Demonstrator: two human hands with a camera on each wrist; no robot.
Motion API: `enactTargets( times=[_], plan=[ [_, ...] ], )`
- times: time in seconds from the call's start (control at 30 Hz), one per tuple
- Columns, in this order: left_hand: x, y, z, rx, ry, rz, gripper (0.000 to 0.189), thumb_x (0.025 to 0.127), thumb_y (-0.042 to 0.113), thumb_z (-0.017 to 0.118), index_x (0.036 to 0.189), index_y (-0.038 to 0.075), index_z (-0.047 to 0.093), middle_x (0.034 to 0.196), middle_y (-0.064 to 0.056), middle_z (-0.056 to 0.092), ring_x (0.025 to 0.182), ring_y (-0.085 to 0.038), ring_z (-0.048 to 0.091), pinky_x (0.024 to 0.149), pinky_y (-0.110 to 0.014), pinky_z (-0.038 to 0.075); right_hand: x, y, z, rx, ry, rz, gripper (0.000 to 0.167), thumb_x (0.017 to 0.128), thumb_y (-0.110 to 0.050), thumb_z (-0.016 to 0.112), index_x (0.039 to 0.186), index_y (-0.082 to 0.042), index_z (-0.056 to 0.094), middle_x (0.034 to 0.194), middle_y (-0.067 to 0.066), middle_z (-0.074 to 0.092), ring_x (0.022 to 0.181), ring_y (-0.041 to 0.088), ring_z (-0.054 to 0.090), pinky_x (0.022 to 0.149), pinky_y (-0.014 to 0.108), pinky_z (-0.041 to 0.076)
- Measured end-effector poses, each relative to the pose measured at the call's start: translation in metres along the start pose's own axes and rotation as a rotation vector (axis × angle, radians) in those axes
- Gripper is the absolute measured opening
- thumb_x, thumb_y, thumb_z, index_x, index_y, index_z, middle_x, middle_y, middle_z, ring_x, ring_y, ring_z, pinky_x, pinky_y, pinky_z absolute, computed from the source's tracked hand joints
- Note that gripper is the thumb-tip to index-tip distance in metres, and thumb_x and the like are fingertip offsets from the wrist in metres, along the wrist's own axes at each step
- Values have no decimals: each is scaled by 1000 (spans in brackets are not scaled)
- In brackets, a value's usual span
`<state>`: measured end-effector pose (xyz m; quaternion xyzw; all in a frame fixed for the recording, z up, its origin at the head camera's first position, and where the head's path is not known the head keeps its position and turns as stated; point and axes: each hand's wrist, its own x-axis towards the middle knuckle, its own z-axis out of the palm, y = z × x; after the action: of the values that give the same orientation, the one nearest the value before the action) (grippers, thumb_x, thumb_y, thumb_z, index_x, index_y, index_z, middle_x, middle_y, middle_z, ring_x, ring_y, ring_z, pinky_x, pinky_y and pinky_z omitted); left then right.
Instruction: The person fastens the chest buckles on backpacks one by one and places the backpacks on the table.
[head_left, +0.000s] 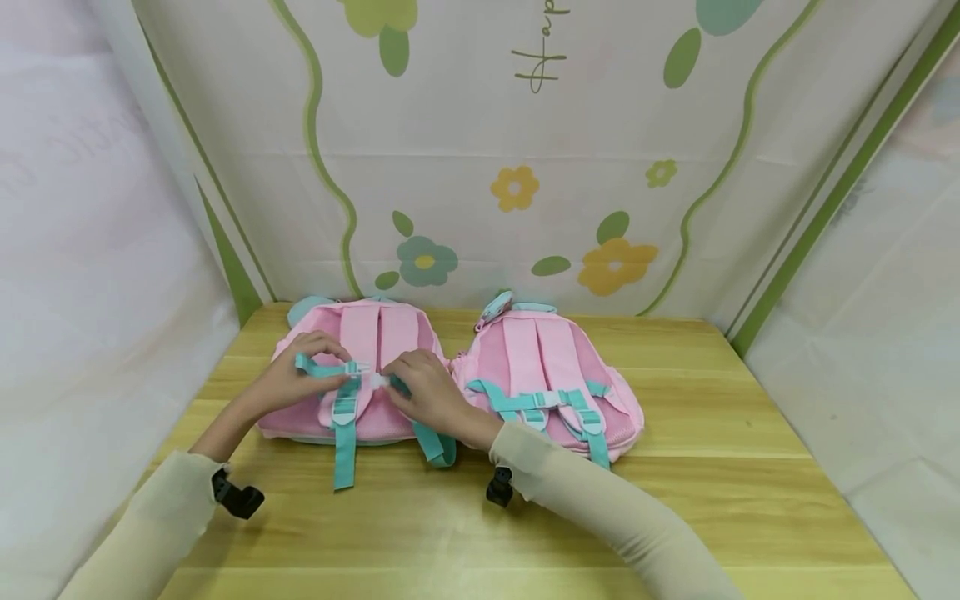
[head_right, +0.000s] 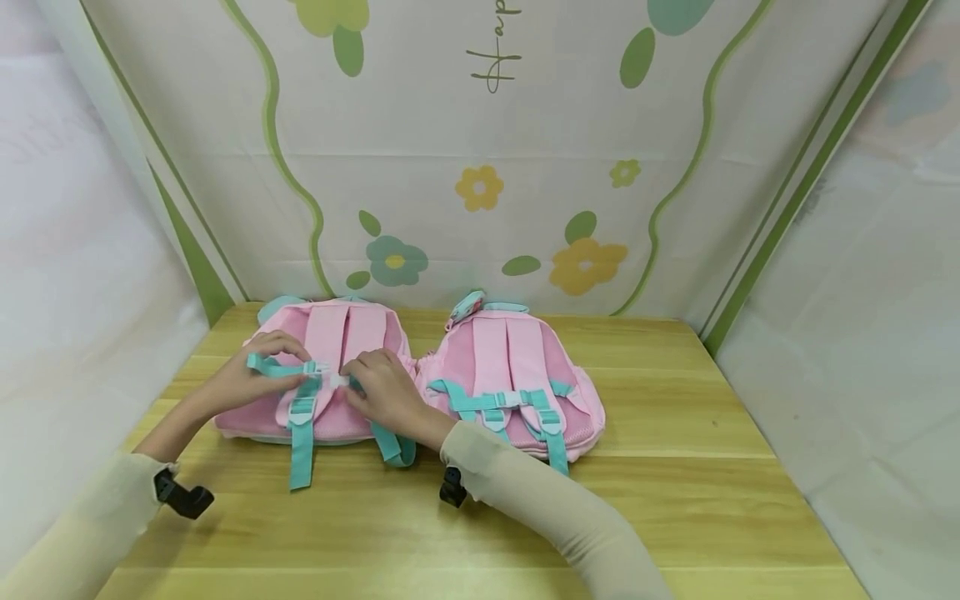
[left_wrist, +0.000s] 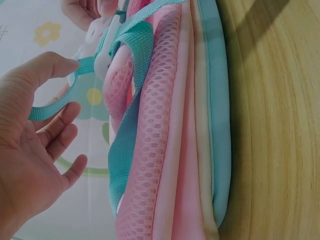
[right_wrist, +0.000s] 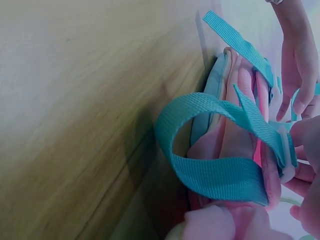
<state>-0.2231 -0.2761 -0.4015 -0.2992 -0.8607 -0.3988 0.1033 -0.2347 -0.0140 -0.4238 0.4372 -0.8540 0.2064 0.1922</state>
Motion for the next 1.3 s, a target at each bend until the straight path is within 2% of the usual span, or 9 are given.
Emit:
enactTargets(
  times=[0.17,0.4,0.63,0.83,1.03,1.3],
  plan=[
    [2,3,-2,-5,6,11,24,83,0,81,100,12,70,102,-2,67,105,-14,53,92,-28,43,1,1,-6,-14,28,-13,16,96,-19,72,110,-11,71,103,0,69,101,16,65,96,30,51],
    [1,7,0,-30,34,58,27,80,-3,82,100,9,70,103,-5,66,105,-16,54,92,-19,40,-1,4,-13,-37,83,-49,14,94,-16,72,108,-10,71,103,2,69,103,19,65,100,34,50],
    [3,7,1,-31,45,107,29,78,-5,82,100,10,70,103,-5,66,106,-16,52,93,-22,38,3,7,-16,-92,111,-46,13,96,-18,70,106,-10,71,100,2,69,101,19,65,100,35,49],
    [5,7,4,-37,47,169,32,77,-7,82,102,10,69,102,-5,67,106,-18,52,94,-22,37,6,7,-18,-86,107,-54,12,94,-16,72,105,-10,71,97,3,69,97,20,65,96,35,50],
    [4,4,2,-26,41,152,29,78,-5,82,100,9,69,102,-4,67,106,-16,52,93,-23,38,10,6,-17,-55,101,-68,13,93,-14,75,103,-8,72,95,4,69,94,20,66,90,34,53],
    [3,1,4,-19,56,141,29,78,-5,83,100,8,69,101,-5,68,105,-16,51,92,-26,37,10,5,-14,-63,76,-67,14,93,-17,75,104,-8,72,96,3,70,94,20,66,91,34,52]
  ],
)
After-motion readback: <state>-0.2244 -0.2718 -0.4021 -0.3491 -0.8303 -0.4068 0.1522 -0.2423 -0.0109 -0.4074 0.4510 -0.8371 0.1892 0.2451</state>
